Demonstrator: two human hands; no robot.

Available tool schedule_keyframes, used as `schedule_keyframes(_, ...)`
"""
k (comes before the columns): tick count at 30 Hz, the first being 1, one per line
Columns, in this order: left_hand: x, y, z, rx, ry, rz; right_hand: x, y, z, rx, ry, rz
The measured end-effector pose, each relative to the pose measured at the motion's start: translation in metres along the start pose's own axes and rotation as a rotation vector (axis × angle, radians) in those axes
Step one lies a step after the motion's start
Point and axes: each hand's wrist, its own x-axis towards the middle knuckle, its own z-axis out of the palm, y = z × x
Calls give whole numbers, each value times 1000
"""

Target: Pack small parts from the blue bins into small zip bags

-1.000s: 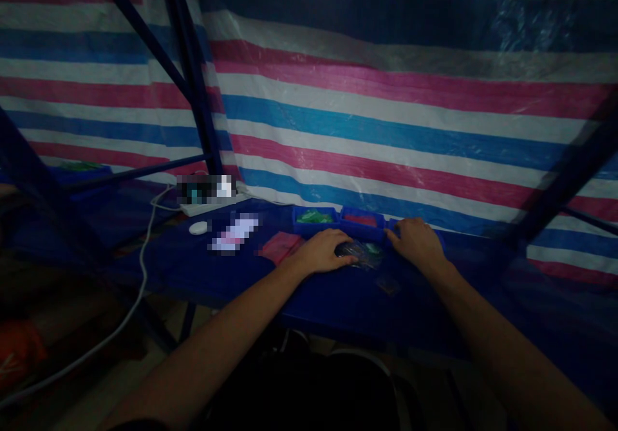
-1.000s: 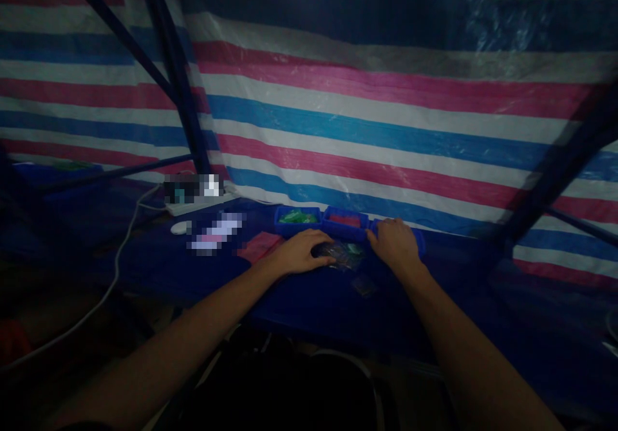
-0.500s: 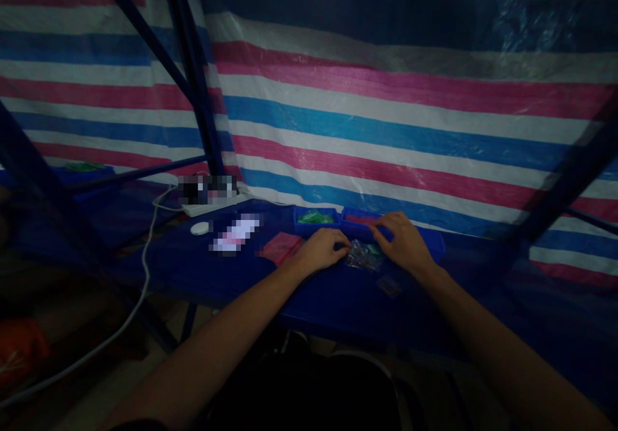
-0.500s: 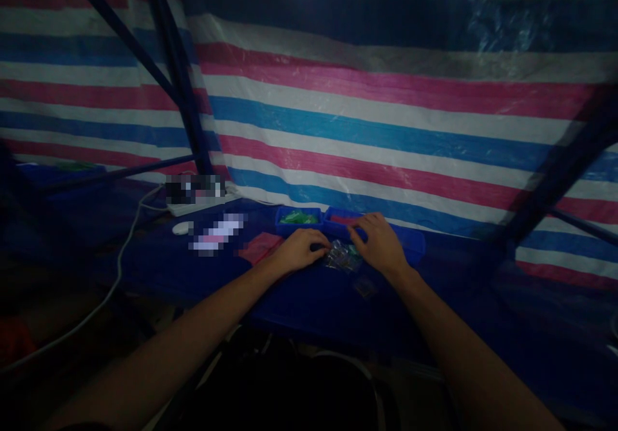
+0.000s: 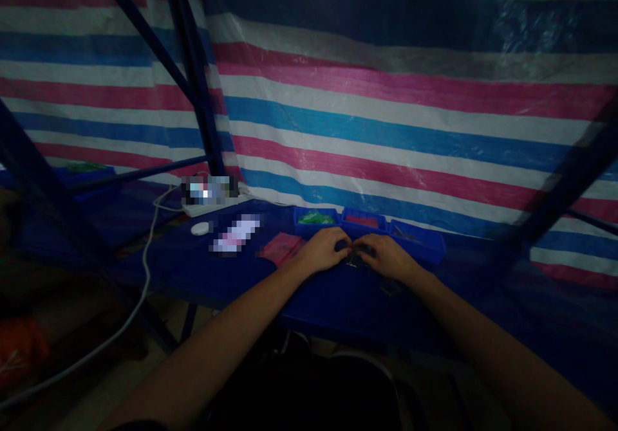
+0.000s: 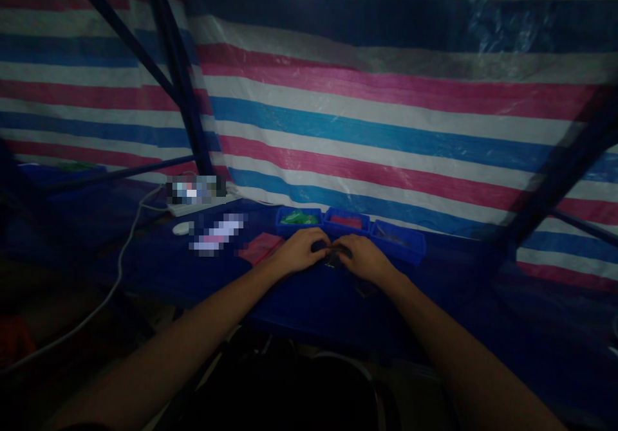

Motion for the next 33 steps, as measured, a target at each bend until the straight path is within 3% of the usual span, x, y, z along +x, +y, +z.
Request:
schedule_keyframes(5,0,2,0,-53,32,-47,2,1,-1,111,139,80)
schedule_keyframes(10,1,9,-6,-205,67,-95,3,-3,0,396,237,180)
schedule_keyframes(16,2,10,-10,-289,125,-131,5,-3,1,497,255,234)
schedule_keyframes(24,3,10,-7,-339,147,-148,7,4,10,815,264,276)
schedule_keyframes(33,3,12,-9,-317,138,-154,7,2,11,868,223,275)
